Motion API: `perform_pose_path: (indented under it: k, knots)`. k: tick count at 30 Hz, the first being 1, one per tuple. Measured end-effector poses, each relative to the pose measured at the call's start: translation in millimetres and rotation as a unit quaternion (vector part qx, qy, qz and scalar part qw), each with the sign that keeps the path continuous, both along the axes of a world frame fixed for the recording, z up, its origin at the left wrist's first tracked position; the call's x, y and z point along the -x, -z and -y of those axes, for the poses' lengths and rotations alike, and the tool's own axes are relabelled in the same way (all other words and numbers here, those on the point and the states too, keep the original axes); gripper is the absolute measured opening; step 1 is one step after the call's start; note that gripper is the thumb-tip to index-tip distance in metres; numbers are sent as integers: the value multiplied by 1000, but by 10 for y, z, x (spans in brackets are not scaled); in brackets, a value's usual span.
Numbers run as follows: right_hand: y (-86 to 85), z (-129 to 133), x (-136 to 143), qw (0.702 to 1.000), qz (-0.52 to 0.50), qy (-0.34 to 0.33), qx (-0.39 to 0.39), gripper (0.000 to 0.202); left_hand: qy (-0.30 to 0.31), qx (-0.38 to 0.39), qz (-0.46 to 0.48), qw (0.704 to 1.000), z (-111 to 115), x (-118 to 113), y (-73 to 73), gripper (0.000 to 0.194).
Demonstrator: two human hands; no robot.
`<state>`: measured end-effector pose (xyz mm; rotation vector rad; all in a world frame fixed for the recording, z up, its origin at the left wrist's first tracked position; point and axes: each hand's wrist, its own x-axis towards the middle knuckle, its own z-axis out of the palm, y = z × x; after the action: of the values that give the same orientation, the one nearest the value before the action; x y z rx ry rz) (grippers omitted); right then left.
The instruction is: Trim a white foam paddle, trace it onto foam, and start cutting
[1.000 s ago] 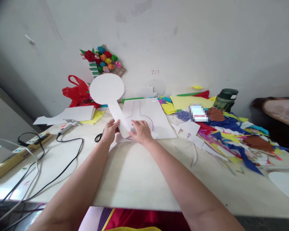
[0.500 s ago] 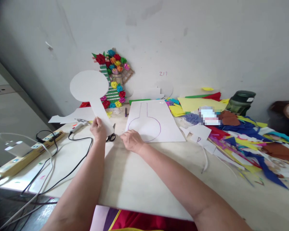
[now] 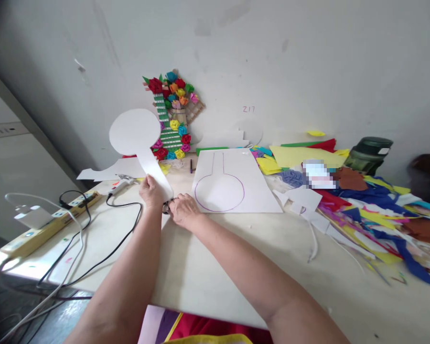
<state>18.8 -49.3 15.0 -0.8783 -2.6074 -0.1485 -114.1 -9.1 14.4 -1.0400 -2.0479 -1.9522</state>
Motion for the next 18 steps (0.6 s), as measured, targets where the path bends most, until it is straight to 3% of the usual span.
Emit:
perform_pose_path:
  k: [10, 15, 18]
  knots:
    - [-34, 72, 59, 996, -11, 82, 35, 24, 72, -19, 19, 997, 13, -101, 0, 34]
    - [-11, 69, 10, 971, -89, 170, 144, 29, 104, -25, 64, 992, 41, -196, -30, 34]
    - [-21, 74, -7, 953, -153, 180, 190, 34, 150, -13, 111, 982, 83, -263, -55, 33]
